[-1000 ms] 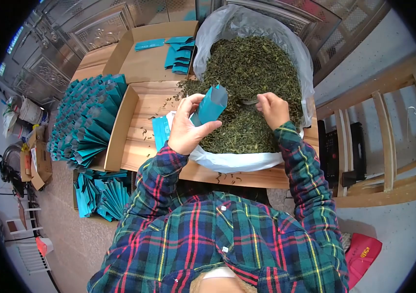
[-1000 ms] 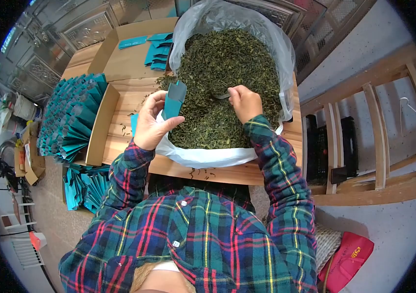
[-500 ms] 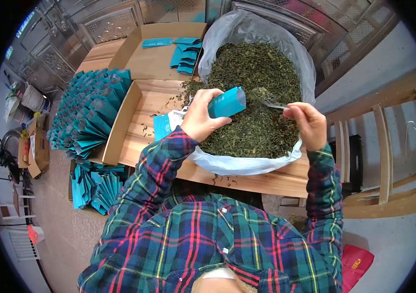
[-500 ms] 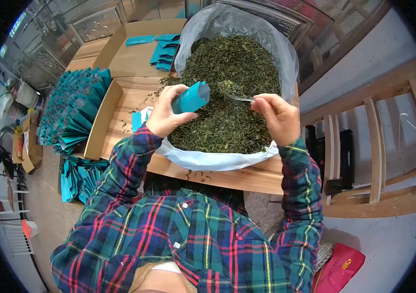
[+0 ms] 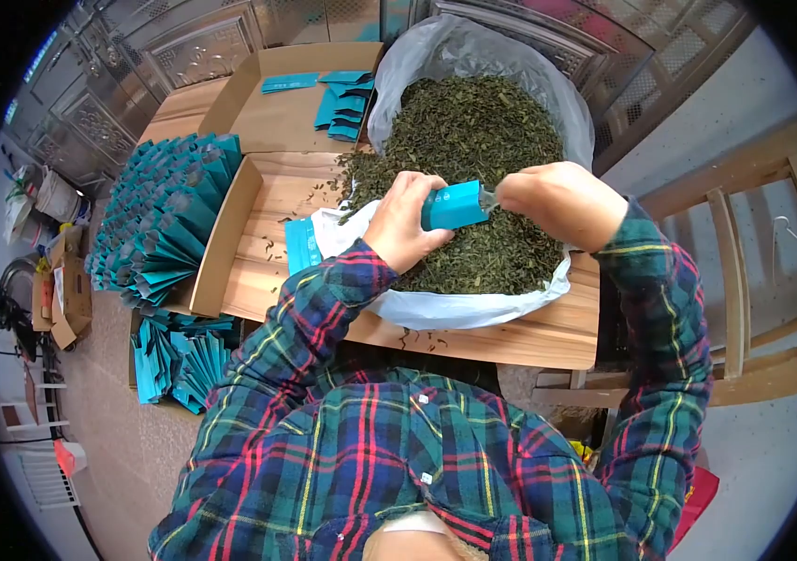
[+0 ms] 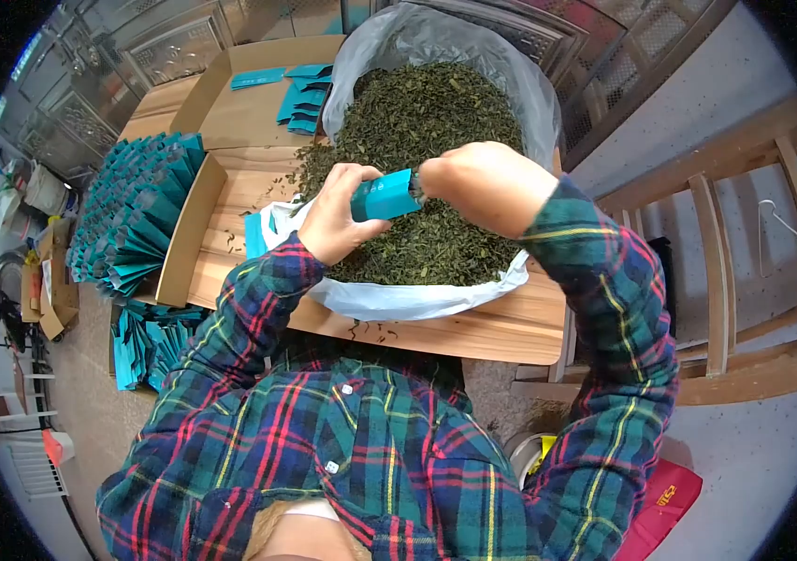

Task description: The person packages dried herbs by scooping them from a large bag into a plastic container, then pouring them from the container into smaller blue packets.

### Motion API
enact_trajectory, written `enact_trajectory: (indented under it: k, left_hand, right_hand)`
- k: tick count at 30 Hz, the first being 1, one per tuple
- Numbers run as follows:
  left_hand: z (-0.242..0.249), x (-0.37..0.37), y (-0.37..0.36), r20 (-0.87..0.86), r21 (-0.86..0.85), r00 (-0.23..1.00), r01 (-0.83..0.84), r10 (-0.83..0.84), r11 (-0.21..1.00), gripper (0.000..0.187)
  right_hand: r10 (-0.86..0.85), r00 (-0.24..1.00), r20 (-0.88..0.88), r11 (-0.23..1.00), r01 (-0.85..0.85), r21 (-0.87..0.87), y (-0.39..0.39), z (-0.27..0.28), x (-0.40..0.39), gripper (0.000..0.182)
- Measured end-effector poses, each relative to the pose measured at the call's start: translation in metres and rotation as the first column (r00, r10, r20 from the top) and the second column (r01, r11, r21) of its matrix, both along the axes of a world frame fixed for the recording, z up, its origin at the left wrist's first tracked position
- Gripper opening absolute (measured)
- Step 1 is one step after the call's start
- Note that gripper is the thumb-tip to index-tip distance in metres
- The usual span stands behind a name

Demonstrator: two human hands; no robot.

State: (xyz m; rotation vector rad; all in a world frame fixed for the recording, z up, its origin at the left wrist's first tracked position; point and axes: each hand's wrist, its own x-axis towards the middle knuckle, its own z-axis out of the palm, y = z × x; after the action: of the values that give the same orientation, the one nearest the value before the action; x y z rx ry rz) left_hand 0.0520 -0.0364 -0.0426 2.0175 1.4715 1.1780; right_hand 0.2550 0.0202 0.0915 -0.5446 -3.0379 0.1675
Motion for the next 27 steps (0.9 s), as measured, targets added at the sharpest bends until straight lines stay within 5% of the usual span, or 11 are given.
enact_trajectory:
  k: [3,7,11,15,16,17,19,23,27]
  left_hand:
    - [-0.004,0.010,0.004,0.090,0.028,0.996,-0.029,0.027,0.999,0.058]
    - [0.001,0.010,0.004,0.169,-0.035,0.984,-0.057,0.063,0.998,0.058]
    - [0.001,0.005,0.004,0.195,-0.042,0.979,-0.052,0.059,0.998,0.059]
    - [0.000,-0.005,0.001,0.264,-0.025,0.960,-0.084,0.087,0.996,0.060]
    - [-0.001,-0.007,0.000,0.267,-0.026,0.960,-0.079,0.083,0.997,0.060]
    - [-0.002,-0.009,-0.002,0.326,-0.032,0.942,-0.072,0.078,0.997,0.059]
    - [-0.003,-0.014,-0.005,0.438,-0.036,0.896,-0.058,0.068,0.998,0.059]
    - [-0.001,-0.016,-0.012,0.461,-0.072,0.884,-0.055,0.082,0.996,0.058]
    - [-0.003,-0.018,-0.014,0.498,-0.065,0.865,-0.037,0.064,0.997,0.058]
  right_hand:
    - [0.034,0.978,0.205,0.990,-0.061,0.125,-0.010,0.009,-0.015,0.019]
    - [-0.033,0.988,0.152,0.967,-0.007,0.256,-0.033,0.021,-0.019,0.024]
    - [-0.068,0.992,-0.110,0.905,0.108,0.412,-0.046,0.022,-0.001,0.019]
    - [-0.145,0.903,-0.404,0.924,0.269,0.270,-0.030,-0.021,0.037,0.014]
    - [-0.406,0.804,-0.434,0.912,0.329,-0.245,-0.019,-0.049,0.046,0.017]
    - [-0.641,0.696,-0.324,0.660,0.284,-0.695,-0.012,-0.074,0.052,0.021]
    - [-0.809,0.587,-0.026,0.215,0.255,-0.943,-0.011,-0.106,0.049,0.027]
    - [-0.877,0.478,0.038,0.086,0.235,-0.968,0.007,-0.151,0.045,0.028]
    - [-0.887,0.434,-0.157,0.314,0.317,-0.895,0.033,-0.157,0.034,0.028]
